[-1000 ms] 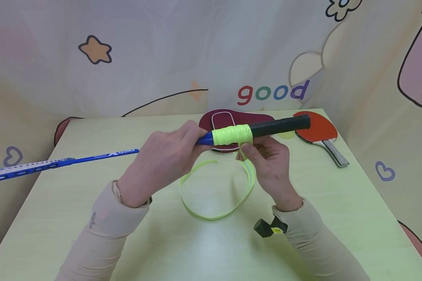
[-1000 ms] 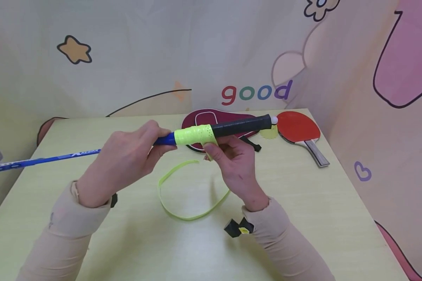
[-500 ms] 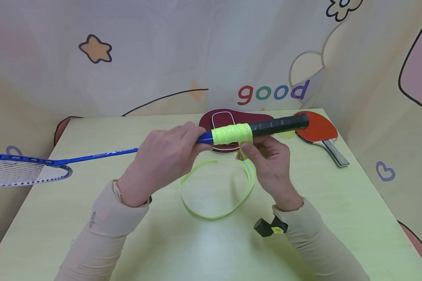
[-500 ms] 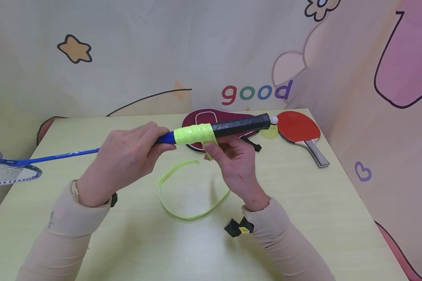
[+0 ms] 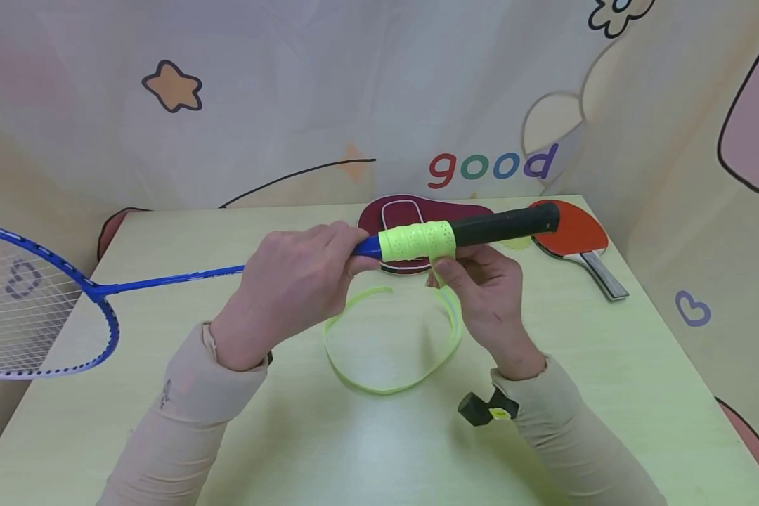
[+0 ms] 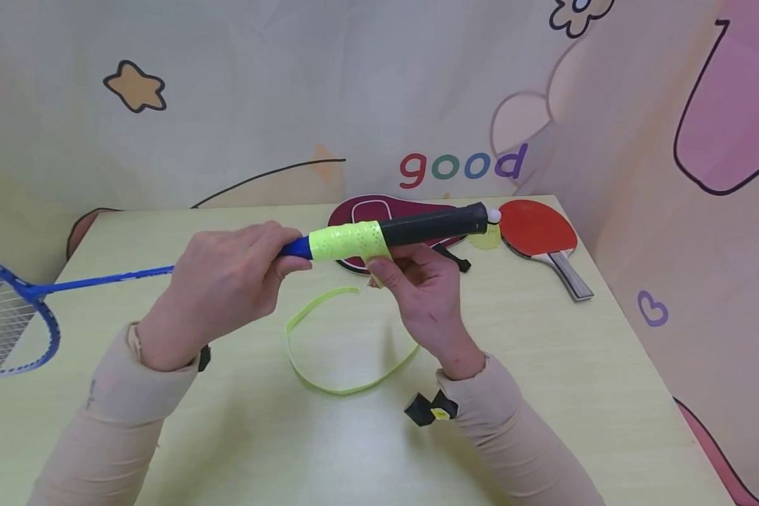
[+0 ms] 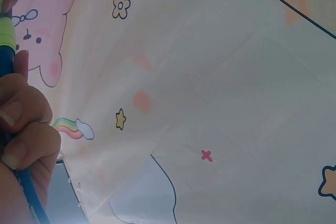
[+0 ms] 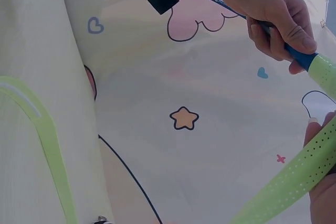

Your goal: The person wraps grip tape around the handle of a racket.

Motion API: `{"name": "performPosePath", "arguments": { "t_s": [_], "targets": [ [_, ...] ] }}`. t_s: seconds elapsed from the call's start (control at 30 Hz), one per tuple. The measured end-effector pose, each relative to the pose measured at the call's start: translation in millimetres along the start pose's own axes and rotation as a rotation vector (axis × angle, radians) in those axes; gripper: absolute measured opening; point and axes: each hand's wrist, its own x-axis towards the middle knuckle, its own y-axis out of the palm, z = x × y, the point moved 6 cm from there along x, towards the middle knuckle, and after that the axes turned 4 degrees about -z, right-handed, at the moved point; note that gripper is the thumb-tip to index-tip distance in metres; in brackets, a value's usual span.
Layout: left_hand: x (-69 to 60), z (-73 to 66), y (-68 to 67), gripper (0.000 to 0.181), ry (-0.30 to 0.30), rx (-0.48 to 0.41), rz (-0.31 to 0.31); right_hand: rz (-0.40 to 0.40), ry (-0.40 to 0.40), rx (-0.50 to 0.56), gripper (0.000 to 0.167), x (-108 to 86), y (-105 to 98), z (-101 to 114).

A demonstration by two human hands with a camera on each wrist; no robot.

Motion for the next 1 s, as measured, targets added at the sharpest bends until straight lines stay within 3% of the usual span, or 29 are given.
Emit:
{"name": "performPosePath", "arguments": {
  "t_s": [0.3, 0.43, 0.67, 0.87, 1.0],
  "targets": [
    [-1.0, 0.4, 2.8, 0.036, 0.001, -0.032, 0.035, 0.001, -0.006, -0.008, 0.020, 0.5, 0.3, 1.3],
    [-1.6, 0.4, 5.5, 0.036, -0.033, -0.084, 0.097, 0.000, -0.008, -0.008, 0.021, 0.0, 0.5, 2.5],
    [0.2, 0.8, 7.0, 0.029, -0.087, -0.073, 0.148, -0.002, -0.015, 0.010, 0.017, 0.2, 0.7, 3.6],
    [0.9, 0.5, 6.7, 0.032, -0.076, -0.069, 0.152, -0.003, -0.009, 0.021, 0.016, 0.3, 0.6, 3.9],
    [0.7, 0.0, 6.3, 0.032, -0.056, -0.059, 0.121, 0.001, -0.007, 0.009, 0.018, 1.0, 0.5, 4.2]
  ]
}}
